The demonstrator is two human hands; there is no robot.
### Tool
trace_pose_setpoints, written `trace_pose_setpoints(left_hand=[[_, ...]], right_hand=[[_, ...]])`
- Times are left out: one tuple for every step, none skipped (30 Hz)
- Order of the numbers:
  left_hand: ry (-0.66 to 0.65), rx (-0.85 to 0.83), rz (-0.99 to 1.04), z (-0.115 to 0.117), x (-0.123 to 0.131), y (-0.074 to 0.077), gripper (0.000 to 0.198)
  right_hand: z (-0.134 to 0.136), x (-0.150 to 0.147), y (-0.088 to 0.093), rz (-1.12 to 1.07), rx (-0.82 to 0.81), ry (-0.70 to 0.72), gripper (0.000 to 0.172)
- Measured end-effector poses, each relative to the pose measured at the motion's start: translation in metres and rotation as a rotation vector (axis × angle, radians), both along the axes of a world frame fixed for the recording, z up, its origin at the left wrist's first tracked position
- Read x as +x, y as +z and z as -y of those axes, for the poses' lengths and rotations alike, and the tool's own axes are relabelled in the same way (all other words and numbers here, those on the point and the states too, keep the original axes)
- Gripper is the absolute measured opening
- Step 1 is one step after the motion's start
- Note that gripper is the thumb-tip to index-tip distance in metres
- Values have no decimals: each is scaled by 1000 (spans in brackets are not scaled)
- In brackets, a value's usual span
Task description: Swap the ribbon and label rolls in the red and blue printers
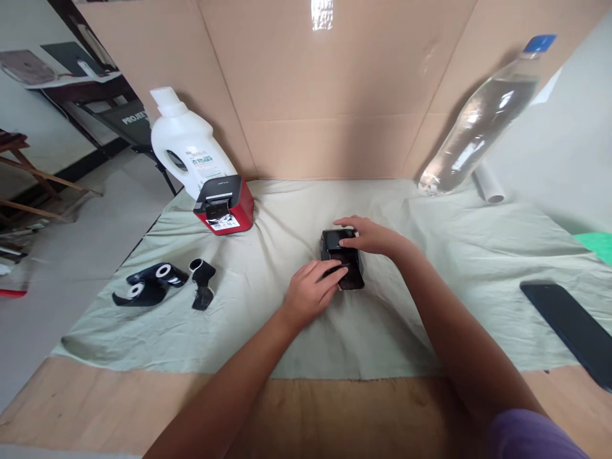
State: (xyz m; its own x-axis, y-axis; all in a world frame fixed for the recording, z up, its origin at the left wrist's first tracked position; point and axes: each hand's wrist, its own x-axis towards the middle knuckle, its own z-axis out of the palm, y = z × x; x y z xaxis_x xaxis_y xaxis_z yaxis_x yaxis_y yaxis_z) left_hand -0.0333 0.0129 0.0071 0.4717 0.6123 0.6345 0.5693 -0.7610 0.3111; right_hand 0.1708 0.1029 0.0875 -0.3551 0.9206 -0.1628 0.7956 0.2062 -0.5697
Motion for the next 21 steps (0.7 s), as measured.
trace_pose_setpoints(left_hand=[[-2,-11,-3,0,0,0,36],[-2,-22,-6,-1,0,0,36],[1,-33,-9,-1,0,1,36],[7,-41,-10,-1,0,1,35],[13,-46,-10,-1,0,1,35],[21,-48,-9,-2,0,1,35],[27,-51,-10,-2,1,0,34],[31,-49,-10,-2,1,0,34],[35,-48,-10,-2,1,0,35],[44,-49,-9,-2,1,0,36],[62,-54,-8,-2,1,0,37],[86,-66,-8,-3,2,1,40],[115,-89,-12,-4,2,1,45],[146,-121,-18,-5,2,2,53],[172,-159,-26,-6,2,3,61],[192,-197,-33,-7,3,3,67],[206,-230,-37,-7,3,3,72],[216,-255,-37,-8,3,3,74],[223,-270,-32,-8,3,3,75],[225,-278,-27,-9,2,2,75],[224,-283,-24,-9,2,2,75]], right_hand=[[-3,1,-3,-26,-87,-3,54],[-6,1,-5,-54,-154,-3,54],[-8,2,-7,-79,-196,-5,53],[-9,2,-8,-98,-218,-12,53],[-10,2,-9,-107,-225,-21,53],[-10,1,-9,-109,-222,-30,52],[-10,0,-9,-109,-219,-36,52],[-10,0,-9,-109,-220,-40,51],[-9,-1,-8,-109,-222,-43,51],[-8,-2,-8,-112,-226,-47,52],[-7,-2,-7,-120,-233,-50,52],[-6,-2,-7,-133,-246,-55,53],[-6,-2,-7,-147,-260,-63,54],[-5,-1,-8,-161,-274,-70,54],[-5,1,-9,-176,-289,-73,55],[-5,2,-11,-192,-301,-75,56],[-5,4,-12,-208,-310,-76,57],[-5,7,-15,-229,-319,-70,58],[-6,9,-17,-251,-326,-64,60],[-6,11,-19,-272,-332,-57,62],[-7,14,-20,-291,-334,-51,64]])
